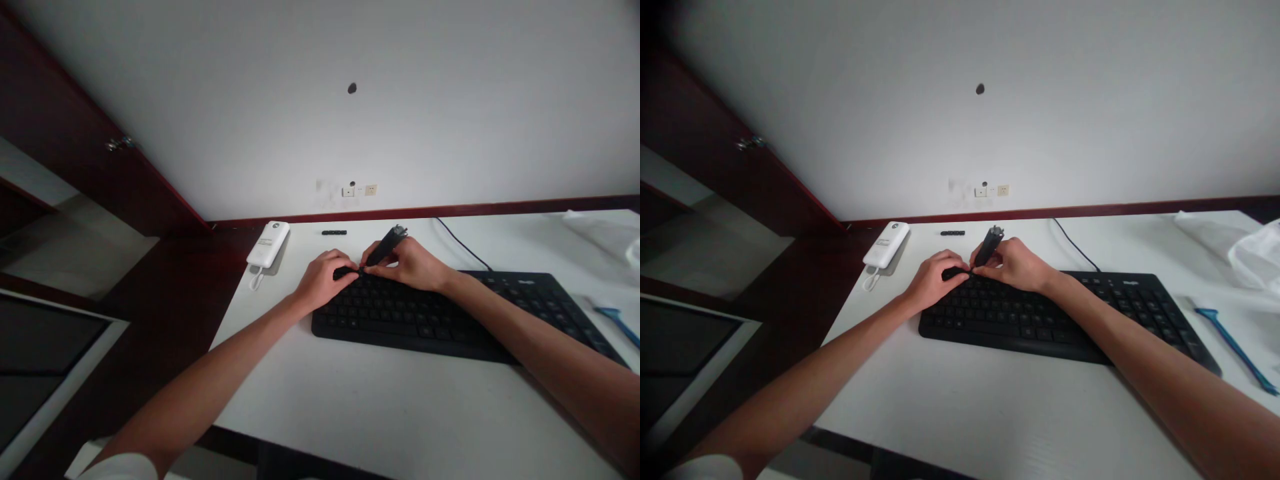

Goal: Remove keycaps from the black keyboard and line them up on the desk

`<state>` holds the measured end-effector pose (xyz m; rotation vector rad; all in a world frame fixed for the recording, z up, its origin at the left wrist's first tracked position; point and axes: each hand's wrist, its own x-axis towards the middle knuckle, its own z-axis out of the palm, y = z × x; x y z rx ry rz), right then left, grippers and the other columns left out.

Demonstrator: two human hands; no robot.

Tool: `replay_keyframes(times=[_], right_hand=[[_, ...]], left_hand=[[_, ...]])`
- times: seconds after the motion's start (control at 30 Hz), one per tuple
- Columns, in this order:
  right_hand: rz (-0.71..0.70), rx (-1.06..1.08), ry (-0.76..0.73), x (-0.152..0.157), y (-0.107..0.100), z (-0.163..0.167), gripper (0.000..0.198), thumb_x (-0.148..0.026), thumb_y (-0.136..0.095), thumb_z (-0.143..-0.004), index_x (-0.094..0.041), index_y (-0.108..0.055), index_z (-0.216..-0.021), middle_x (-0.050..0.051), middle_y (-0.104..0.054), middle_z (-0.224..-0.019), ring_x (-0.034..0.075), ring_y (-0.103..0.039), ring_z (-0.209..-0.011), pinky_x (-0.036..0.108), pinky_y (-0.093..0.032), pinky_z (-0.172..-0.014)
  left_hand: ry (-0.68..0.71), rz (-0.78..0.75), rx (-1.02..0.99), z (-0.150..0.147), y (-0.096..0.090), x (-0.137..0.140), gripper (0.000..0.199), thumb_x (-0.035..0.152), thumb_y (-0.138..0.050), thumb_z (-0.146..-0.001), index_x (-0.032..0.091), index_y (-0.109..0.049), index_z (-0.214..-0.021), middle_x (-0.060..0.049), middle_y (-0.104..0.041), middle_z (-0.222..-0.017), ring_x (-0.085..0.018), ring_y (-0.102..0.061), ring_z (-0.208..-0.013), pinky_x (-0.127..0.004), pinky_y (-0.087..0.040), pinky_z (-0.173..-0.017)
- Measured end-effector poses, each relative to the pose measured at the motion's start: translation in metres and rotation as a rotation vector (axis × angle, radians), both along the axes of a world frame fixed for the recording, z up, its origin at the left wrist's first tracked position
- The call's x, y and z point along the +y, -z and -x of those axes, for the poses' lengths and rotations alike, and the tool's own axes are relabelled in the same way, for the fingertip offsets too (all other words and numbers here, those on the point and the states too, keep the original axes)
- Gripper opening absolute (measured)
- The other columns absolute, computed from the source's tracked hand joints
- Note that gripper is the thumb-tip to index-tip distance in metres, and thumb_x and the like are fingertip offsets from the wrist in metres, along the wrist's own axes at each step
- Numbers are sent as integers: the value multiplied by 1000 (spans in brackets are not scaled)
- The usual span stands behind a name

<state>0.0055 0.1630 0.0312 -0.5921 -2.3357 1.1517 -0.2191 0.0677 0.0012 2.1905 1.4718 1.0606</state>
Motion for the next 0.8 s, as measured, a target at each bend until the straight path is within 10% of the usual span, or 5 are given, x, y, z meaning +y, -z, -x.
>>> replay_keyframes(times=[0.8], right_hand=[[-135,-101,6,-7,-10,-1,20,-38,-71,-86,-25,-76,-100,2,-78,-88,21,-72,-78,32,-56,-73]], left_hand=[[21,-7,-27,0,0,0,8,21,-72,-93,21,-75,-100,-4,-70,-103,-19,-67,-101,-36,-54,-95]])
